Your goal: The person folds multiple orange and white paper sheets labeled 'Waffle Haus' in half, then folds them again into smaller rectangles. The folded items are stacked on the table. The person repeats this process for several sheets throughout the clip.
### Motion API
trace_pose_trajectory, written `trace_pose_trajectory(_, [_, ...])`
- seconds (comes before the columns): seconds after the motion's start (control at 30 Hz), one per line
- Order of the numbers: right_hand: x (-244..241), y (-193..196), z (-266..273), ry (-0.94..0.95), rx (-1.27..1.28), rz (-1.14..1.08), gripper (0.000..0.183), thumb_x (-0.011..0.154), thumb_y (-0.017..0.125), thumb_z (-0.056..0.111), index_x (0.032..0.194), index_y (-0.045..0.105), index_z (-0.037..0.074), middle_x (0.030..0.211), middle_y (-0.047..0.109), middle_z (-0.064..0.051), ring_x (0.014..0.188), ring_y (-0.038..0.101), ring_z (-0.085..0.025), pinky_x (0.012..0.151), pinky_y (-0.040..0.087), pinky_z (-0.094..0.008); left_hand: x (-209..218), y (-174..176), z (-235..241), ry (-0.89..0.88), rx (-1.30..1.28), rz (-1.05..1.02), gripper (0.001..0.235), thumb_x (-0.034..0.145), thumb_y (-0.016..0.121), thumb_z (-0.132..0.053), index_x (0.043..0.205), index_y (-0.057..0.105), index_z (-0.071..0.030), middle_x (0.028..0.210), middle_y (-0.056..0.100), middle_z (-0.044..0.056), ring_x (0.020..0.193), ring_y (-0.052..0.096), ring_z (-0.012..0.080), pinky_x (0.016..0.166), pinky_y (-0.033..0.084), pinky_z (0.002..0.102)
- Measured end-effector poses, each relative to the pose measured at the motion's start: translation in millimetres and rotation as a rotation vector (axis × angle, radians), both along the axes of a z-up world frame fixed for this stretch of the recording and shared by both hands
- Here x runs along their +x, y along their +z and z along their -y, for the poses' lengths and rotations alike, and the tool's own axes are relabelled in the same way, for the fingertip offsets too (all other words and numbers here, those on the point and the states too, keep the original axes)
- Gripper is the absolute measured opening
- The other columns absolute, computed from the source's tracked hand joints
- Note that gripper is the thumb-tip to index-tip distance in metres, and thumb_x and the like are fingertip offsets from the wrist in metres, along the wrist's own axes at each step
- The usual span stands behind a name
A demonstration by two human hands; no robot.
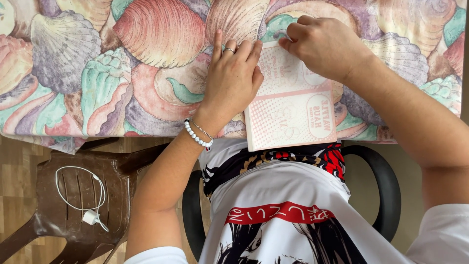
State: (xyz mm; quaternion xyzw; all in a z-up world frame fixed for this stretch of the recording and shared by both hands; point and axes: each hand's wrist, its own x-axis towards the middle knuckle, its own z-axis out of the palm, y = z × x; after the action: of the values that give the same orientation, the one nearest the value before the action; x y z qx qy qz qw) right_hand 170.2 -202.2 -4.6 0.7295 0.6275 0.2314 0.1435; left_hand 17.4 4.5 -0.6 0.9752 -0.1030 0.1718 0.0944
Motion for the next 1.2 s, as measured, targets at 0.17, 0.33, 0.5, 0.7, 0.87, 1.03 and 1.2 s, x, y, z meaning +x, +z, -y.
trace_pose_trajectory(0.17, [-0.5, 5.2, 3.1, 0.007, 0.084, -0.068, 0.028, 0.117, 0.061, 0.023, 0.094, 0.075, 0.018, 0.093, 0.064, 0.006, 0.077, 0.061, -0.012, 0.063, 0.056, -0.024, 8.5, 1.1, 8.4, 0.023, 0.058, -0.015, 0.042, 0.098, 0.065, -0.023, 0.131, 0.067, 0.002, 0.108, 0.061, 0.010, 0.111, 0.056, 0.0322, 0.126, 0.016, 0.057])
trace_pose_trajectory(0.33, [3.8, 9.5, 20.0, -0.075, 0.120, -0.207, 0.022, 0.105, 0.070, 0.009, 0.124, 0.079, 0.011, 0.105, 0.077, 0.003, 0.082, 0.074, -0.013, 0.059, 0.066, -0.025, 19.3, -7.5, 28.2, -0.002, 0.083, -0.051, 0.015, 0.093, 0.055, 0.004, 0.099, 0.068, 0.007, 0.122, 0.057, 0.015, 0.119, 0.049, 0.0313, 0.118, 0.037, 0.051])
trace_pose_trajectory(0.5, [10.7, 6.4, 27.4, -0.093, 0.260, -0.486, 0.026, 0.099, 0.070, -0.007, 0.115, 0.085, 0.009, 0.103, 0.081, -0.003, 0.083, 0.077, -0.022, 0.051, 0.060, -0.032, 23.0, -2.7, 28.0, 0.012, 0.013, -0.100, 0.033, 0.089, 0.056, 0.007, 0.122, 0.058, 0.006, 0.117, 0.056, 0.018, 0.103, 0.057, 0.0294, 0.085, 0.056, 0.035])
trace_pose_trajectory(0.7, [16.1, 2.8, 30.0, -0.078, 0.258, -0.489, 0.031, 0.098, 0.067, -0.009, 0.112, 0.086, 0.012, 0.105, 0.080, 0.000, 0.085, 0.076, -0.021, 0.048, 0.057, -0.032, 22.3, 3.2, 25.5, 0.023, 0.182, -0.074, 0.058, 0.084, 0.077, -0.022, 0.135, 0.056, -0.002, 0.116, 0.055, 0.010, 0.105, 0.055, 0.0232, 0.083, 0.055, 0.032])
trace_pose_trajectory(0.87, [12.9, 2.2, 36.2, -0.082, 0.163, -0.239, 0.021, 0.098, 0.073, 0.004, 0.107, 0.082, 0.022, 0.100, 0.074, 0.009, 0.087, 0.072, -0.012, 0.051, 0.059, -0.025, 20.1, 1.8, 25.7, -0.005, 0.197, -0.053, 0.050, 0.086, 0.068, -0.012, 0.134, 0.058, 0.001, 0.114, 0.055, 0.006, 0.102, 0.055, 0.0220, 0.079, 0.054, 0.032])
trace_pose_trajectory(1.03, [3.7, 6.3, 36.4, -0.031, 0.067, -0.071, 0.016, 0.105, 0.071, 0.016, 0.120, 0.075, 0.016, 0.089, 0.066, 0.007, 0.078, 0.065, -0.013, 0.058, 0.058, -0.024, 17.6, -1.4, 25.3, -0.004, 0.205, -0.035, 0.055, 0.088, 0.070, -0.015, 0.138, 0.056, 0.001, 0.109, 0.055, 0.004, 0.095, 0.056, 0.0208, 0.075, 0.055, 0.031])
trace_pose_trajectory(1.2, [2.0, 8.0, 30.6, -0.011, 0.039, -0.100, 0.026, 0.116, 0.064, 0.018, 0.091, 0.072, 0.014, 0.081, 0.065, 0.006, 0.072, 0.059, -0.012, 0.053, 0.057, -0.025, 14.6, -1.8, 24.3, 0.003, 0.307, -0.024, 0.061, 0.091, 0.069, -0.022, 0.148, 0.052, -0.010, 0.113, 0.055, 0.000, 0.098, 0.053, 0.0194, 0.078, 0.053, 0.029])
